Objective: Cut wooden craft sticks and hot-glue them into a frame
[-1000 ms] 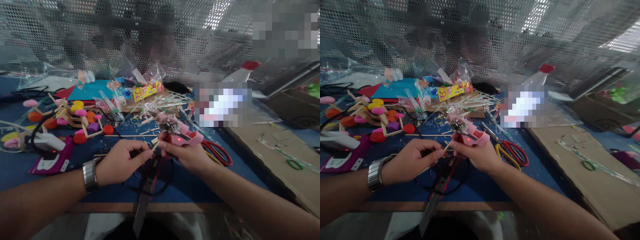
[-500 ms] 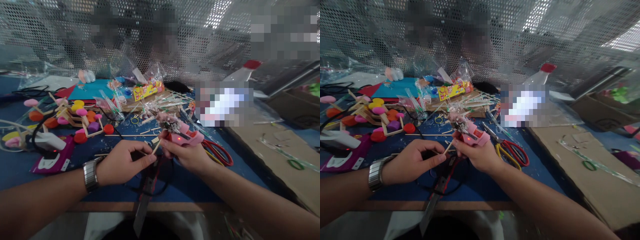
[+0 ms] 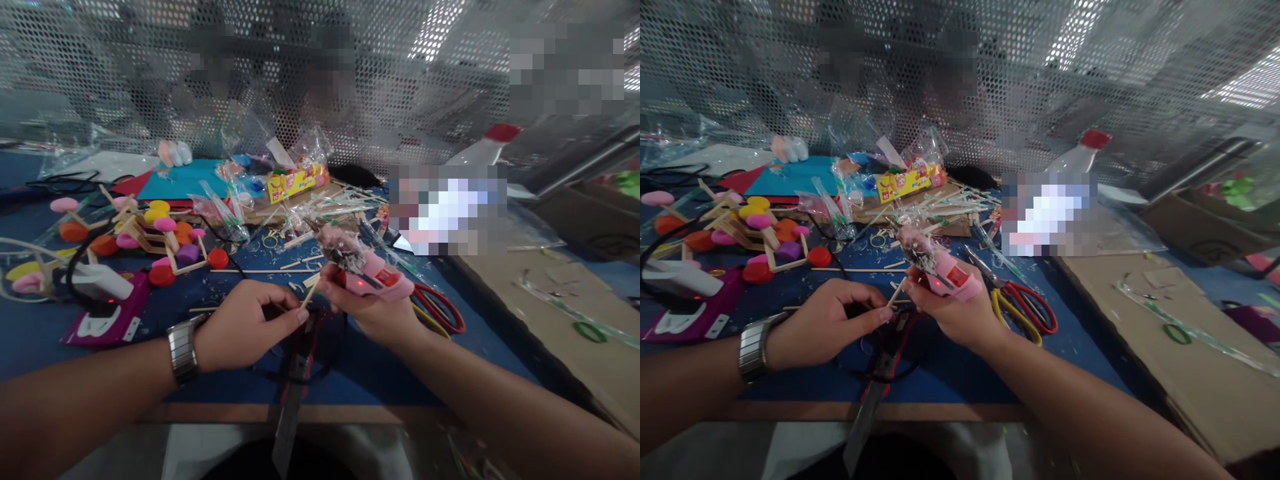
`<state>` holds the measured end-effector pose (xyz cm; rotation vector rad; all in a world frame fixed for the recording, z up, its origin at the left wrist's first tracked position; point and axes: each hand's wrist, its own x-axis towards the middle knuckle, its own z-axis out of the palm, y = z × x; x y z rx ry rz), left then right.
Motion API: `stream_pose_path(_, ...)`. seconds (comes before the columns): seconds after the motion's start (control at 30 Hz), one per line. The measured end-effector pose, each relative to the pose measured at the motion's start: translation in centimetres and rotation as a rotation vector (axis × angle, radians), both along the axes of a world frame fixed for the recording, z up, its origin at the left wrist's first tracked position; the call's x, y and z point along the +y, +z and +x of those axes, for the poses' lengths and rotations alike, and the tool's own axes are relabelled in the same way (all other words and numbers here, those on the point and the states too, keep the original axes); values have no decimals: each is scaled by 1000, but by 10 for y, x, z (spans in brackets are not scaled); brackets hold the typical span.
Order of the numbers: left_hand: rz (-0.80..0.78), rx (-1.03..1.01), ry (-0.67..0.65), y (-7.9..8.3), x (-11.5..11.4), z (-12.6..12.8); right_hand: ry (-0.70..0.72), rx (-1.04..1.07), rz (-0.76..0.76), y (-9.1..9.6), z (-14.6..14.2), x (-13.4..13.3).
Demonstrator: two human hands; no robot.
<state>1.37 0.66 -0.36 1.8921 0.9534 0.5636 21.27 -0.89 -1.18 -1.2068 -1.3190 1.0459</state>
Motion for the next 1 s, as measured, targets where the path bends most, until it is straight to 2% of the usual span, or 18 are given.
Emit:
stream_pose_path(0.27,-51,-13,23,2,0,0,23,-83,121,-4,2,0)
stream_pose_path(0.63,-144,-53,95,5,1,3,72,-66,83,-7,0,-2)
stream_pose_path(0.77,-147,-39,121,5,3,4,65,-53,81,-9,1,-2)
stream_pose_path(1.0,-163,-3,165,5,8,2,131,-20,99,-7,1,-4)
